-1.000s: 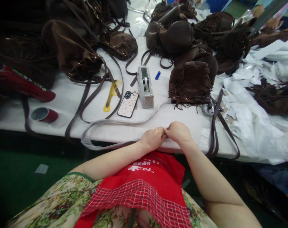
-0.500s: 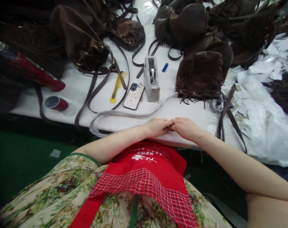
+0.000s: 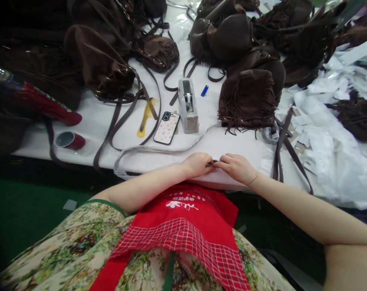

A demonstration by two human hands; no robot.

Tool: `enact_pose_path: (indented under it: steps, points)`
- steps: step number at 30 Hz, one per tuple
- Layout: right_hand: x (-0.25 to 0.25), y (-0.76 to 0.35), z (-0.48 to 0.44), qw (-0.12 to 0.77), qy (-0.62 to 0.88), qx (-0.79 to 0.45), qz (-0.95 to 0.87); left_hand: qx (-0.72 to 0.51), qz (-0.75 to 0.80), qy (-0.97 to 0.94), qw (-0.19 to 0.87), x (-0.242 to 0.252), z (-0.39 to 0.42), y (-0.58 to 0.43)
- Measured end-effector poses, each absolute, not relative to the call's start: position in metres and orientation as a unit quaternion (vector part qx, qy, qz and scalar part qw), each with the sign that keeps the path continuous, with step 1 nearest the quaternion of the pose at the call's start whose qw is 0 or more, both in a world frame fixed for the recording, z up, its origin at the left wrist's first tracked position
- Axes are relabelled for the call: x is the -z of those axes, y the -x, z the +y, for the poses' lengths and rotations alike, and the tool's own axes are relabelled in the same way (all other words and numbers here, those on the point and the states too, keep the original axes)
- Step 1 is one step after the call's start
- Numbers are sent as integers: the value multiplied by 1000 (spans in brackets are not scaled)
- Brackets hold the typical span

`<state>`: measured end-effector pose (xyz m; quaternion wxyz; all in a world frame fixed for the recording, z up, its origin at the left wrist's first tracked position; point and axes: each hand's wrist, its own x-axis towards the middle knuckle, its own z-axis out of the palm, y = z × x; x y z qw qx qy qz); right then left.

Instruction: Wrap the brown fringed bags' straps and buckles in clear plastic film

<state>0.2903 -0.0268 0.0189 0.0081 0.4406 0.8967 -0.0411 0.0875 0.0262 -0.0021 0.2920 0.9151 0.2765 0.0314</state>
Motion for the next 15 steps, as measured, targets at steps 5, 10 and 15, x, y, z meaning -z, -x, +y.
enact_pose_path:
  steps: [5,10,15]
  points:
    - [-12,-275,-31,-82,-718,199,661,-60,341,-891,294,11,10,-95]
    - [-7,-255,-28,-52,-770,344,535,-76,335,-897,276,17,-2,-97]
    - [-6,-256,-20,-27,-735,298,608,-61,329,-898,285,14,0,-90]
